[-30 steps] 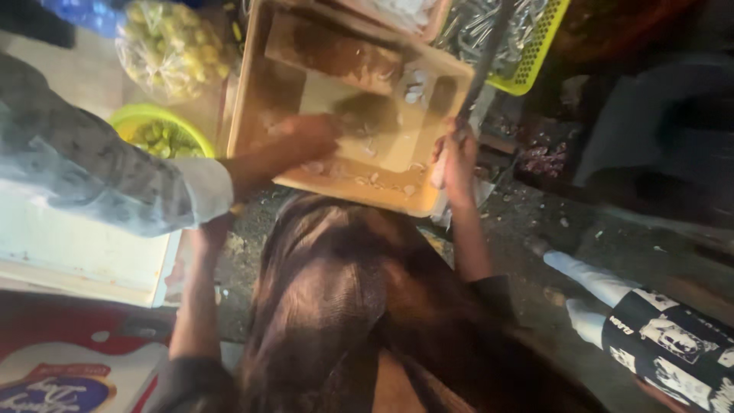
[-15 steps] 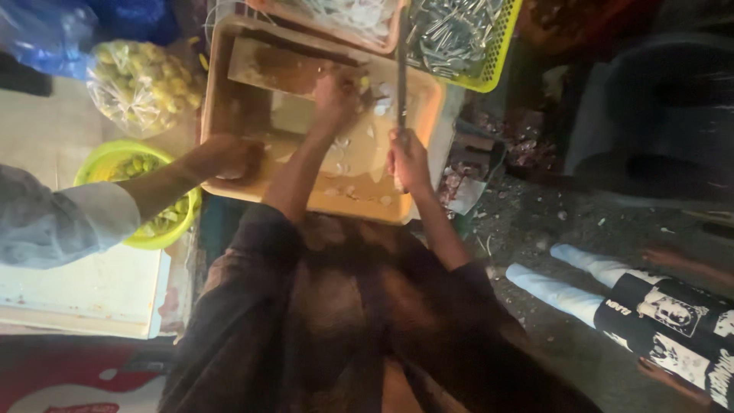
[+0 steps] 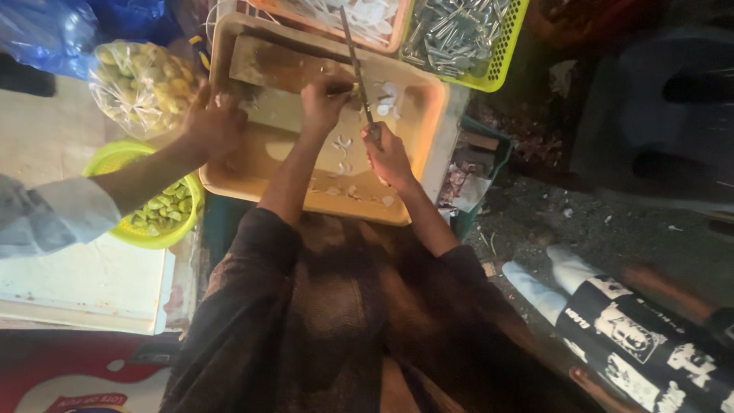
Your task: The person uses a knife to slice green fruits and white vegetables on a wooden cutting board. The sliced pieces are placed into a yellow bowl and a plastic container.
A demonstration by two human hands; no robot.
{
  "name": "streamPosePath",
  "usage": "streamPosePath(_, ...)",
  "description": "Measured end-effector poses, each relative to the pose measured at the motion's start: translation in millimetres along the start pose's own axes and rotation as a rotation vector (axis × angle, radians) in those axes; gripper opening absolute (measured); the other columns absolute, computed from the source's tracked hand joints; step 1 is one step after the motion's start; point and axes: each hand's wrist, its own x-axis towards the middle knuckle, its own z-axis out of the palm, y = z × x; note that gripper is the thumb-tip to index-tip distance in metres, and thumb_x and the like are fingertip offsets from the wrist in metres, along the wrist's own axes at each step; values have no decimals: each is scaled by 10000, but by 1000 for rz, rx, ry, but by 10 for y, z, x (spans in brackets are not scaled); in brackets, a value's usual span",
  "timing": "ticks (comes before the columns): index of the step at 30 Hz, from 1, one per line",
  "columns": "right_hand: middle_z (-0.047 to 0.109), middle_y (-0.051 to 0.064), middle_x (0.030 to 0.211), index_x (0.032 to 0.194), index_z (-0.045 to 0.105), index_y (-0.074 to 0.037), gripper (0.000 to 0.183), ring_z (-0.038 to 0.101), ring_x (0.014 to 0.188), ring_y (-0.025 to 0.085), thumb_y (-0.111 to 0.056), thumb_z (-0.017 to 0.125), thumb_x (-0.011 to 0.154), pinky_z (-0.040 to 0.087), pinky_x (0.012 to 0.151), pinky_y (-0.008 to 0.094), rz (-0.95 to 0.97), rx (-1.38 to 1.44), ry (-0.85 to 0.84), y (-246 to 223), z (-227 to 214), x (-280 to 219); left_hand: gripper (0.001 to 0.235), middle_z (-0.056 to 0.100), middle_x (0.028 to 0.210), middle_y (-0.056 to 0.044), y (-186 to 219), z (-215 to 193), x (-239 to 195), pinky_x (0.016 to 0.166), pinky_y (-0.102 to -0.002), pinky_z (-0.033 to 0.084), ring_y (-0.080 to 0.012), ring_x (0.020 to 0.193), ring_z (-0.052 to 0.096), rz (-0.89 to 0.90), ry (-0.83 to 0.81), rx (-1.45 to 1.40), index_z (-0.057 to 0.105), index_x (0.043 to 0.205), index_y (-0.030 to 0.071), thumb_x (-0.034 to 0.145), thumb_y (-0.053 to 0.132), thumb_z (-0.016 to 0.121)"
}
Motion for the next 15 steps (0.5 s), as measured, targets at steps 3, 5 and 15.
streamPosePath(3, 573, 21, 600, 1097, 590, -75, 259, 573, 488, 118, -327, 597, 1039, 464, 467, 304, 10, -8, -13, -52, -27, -9, 170, 795, 858, -114, 46, 38, 23, 727, -315, 622, -175, 769, 791, -28, 16, 73, 798, 920, 24, 756, 6, 838)
streamPosePath(5, 570, 17, 593, 1100, 590, -79, 257, 573, 478, 116, -329, 582, 1042, 459, 460, 303, 24, -4, -32, -72, -60, -76, 142, 791, 822, -113, 61, 75, 20, 697, -313, 621, -170, 740, 791, -50, 19, 74, 794, 887, 16, 756, 18, 849)
streamPosePath(15, 535, 41, 555, 1017, 570, -13, 351, 520, 419, 138, -362, 581, 1046, 407, 413, 338, 80, -8, -41, -107, 46, 120, 120, 791, 807, -126, 15, 15, 71, 652, -298, 592, -157, 693, 766, -105, -65, 70, 784, 867, -4, 789, 54, 854)
